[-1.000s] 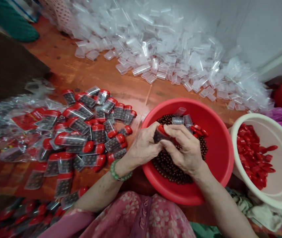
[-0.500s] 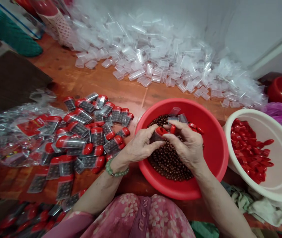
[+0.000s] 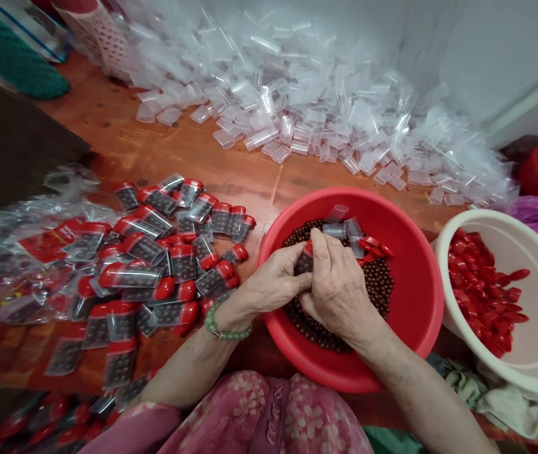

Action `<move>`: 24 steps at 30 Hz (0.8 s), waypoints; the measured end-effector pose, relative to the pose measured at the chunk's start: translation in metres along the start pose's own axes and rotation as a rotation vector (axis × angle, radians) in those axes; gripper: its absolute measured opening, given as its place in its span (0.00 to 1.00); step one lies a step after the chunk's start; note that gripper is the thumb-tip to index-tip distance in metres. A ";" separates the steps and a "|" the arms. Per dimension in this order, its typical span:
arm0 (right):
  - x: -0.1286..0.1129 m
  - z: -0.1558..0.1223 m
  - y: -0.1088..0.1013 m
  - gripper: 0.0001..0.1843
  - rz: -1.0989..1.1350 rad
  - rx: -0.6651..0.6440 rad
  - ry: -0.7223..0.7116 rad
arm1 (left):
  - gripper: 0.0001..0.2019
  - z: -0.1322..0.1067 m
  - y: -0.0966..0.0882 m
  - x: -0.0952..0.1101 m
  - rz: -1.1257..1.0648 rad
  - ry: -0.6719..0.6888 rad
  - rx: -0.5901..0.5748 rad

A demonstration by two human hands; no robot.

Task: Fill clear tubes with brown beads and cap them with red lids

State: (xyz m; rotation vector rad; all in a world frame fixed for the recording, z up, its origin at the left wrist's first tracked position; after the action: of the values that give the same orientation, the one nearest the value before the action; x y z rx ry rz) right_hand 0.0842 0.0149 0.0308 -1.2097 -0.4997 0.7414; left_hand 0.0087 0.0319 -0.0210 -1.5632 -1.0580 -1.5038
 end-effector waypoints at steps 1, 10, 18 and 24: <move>0.000 0.001 0.000 0.46 -0.006 -0.003 -0.013 | 0.06 0.001 0.000 -0.001 -0.007 -0.006 0.007; 0.002 0.003 -0.002 0.41 -0.057 -0.008 -0.085 | 0.08 0.000 0.003 -0.002 -0.052 -0.039 -0.018; 0.006 -0.001 0.000 0.43 0.026 -0.006 -0.137 | 0.11 0.000 0.004 0.002 -0.017 0.042 0.026; 0.010 0.000 0.000 0.51 0.231 -0.069 -0.198 | 0.14 -0.020 -0.013 0.008 0.128 0.064 0.249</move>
State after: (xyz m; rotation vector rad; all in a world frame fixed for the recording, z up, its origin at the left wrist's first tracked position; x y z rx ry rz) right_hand 0.0907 0.0225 0.0302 -1.2781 -0.5574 1.0559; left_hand -0.0117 0.0203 -0.0128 -1.3729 -1.0448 -1.2752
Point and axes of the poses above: each hand's wrist, its own z-axis towards the middle knuckle, its own y-axis out of the palm, x = y × z, the point moved 8 cm from there along z, towards the middle knuckle, and after that the axes turned 8 degrees about -x, right-handed, at the moved point
